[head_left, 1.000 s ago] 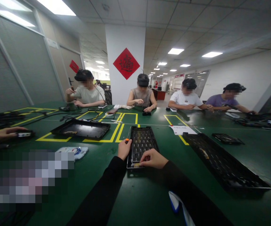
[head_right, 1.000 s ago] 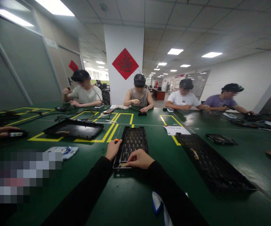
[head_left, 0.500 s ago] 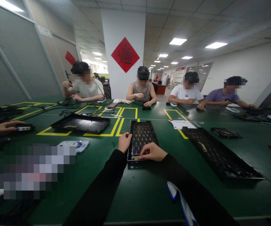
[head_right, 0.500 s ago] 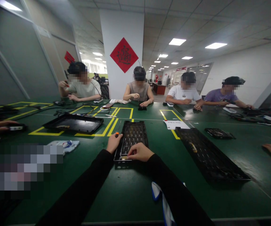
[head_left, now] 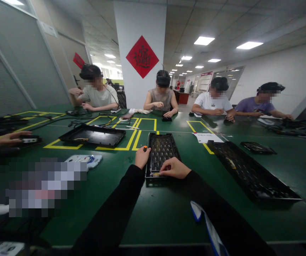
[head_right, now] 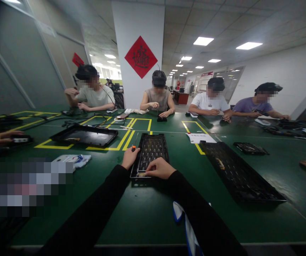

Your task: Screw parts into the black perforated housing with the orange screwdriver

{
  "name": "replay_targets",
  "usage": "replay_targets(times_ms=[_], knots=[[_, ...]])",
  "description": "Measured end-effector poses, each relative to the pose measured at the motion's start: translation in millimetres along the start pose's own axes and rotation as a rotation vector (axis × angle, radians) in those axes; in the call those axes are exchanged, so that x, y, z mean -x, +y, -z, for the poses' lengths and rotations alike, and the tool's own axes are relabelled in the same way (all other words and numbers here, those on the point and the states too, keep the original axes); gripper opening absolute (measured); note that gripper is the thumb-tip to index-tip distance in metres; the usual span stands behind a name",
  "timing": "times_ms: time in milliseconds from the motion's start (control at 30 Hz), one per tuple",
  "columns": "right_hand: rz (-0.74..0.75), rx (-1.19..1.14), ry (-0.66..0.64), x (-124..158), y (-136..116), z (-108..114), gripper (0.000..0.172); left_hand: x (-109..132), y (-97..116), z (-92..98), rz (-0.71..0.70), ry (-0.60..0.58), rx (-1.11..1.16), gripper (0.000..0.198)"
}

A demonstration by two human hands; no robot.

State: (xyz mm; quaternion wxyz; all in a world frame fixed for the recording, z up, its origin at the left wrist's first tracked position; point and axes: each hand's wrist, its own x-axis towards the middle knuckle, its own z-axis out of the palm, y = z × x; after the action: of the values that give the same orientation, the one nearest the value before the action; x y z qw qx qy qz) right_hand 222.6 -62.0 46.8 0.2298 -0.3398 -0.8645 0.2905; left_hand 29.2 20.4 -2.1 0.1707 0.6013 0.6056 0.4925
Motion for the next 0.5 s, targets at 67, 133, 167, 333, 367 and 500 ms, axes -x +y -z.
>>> replay_targets(times_ms=[67, 133, 167, 333, 367, 500], knots=[[0.0, 0.003, 0.008, 0.0, -1.2, -0.1, 0.03, -0.5, -1.1, -0.5, -0.008, -0.001, -0.015, 0.03], [-0.003, 0.001, 0.018, 0.1, -2.0, -0.4, 0.029, -0.4, -1.0, -0.6, -0.015, -0.007, -0.029, 0.03], [-0.006, -0.004, 0.024, 0.2, -2.2, -0.5, 0.029, -0.2, -0.7, -0.5, -0.019, -0.01, -0.032, 0.029], [-0.022, -0.048, 0.02, 0.5, -2.5, -0.5, 0.028, 1.4, 1.2, 0.3, -0.027, -0.011, -0.028, 0.029], [-0.02, -0.05, 0.019, 0.6, -2.7, -0.3, 0.028, 1.6, 1.4, 0.5, -0.025, -0.011, -0.029, 0.029], [0.003, -0.04, 0.014, 0.9, -3.7, 0.9, 0.028, 2.1, 1.8, 1.4, -0.023, -0.012, -0.032, 0.029]])
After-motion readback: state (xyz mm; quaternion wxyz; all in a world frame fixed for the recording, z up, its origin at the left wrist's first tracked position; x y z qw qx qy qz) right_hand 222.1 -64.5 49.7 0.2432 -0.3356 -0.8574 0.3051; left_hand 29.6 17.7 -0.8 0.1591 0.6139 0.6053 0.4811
